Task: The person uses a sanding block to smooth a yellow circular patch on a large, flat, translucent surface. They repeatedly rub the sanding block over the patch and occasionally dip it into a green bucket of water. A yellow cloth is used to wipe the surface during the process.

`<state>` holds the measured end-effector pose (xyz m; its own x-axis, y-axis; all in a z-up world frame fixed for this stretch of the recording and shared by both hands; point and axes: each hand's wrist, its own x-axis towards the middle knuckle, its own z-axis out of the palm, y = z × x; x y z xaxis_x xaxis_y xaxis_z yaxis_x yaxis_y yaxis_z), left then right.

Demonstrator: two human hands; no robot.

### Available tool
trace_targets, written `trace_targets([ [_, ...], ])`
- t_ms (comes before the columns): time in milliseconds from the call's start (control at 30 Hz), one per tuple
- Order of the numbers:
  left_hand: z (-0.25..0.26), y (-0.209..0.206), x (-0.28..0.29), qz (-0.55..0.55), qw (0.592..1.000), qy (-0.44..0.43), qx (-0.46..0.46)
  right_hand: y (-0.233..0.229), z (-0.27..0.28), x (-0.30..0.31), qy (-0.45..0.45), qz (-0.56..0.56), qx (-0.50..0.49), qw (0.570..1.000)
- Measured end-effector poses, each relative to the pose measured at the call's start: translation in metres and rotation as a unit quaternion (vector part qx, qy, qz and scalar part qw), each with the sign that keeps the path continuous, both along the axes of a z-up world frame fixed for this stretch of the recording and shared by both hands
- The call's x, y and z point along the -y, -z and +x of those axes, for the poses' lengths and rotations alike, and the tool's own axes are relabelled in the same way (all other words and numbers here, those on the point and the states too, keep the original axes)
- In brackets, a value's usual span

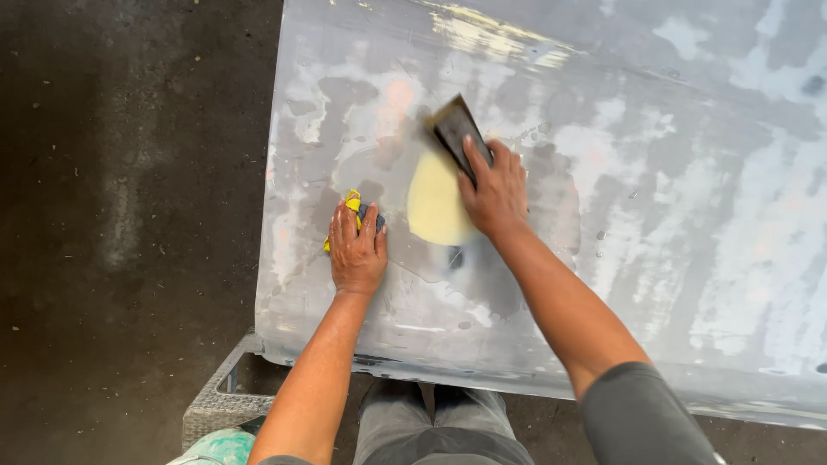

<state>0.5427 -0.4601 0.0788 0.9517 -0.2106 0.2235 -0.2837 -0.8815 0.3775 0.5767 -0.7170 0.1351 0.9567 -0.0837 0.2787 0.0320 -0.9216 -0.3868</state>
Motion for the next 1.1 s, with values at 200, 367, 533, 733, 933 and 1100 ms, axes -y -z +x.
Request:
trace_targets([
  [200, 0.0, -0.001, 0.001, 0.017, 1.0, -0.005, -0.017, 0.022, -0.113, -0.04, -0.152, -0.006, -0.042, 0.988],
  [367, 0.002, 0.003, 0.0, -0.003, 1.0, -0.001, -0.01, 0.041, -0.069, 0.013, -0.155, -0.039, -0.046, 0.986],
  [533, -0.001, -0.001, 0.0, 0.002, 1.0, -0.008, -0.008, 0.011, -0.012, -0.006, -0.025, -0.02, -0.014, 0.999],
  [733, -0.004, -0.001, -0.001, 0.013, 0.999, -0.018, -0.029, 0.036, -0.13, -0.037, -0.169, -0.01, -0.041, 0.985],
  [933, -0.007, 0.013, -0.005, -0.049, 0.999, -0.01, -0.003, 0.015, -0.021, -0.004, -0.082, -0.028, -0.021, 0.996],
  [1100, -0.004, 0.002, -0.004, -0.003, 1.0, -0.018, 0.008, 0.033, -0.056, -0.042, -0.046, -0.013, -0.022, 0.999],
])
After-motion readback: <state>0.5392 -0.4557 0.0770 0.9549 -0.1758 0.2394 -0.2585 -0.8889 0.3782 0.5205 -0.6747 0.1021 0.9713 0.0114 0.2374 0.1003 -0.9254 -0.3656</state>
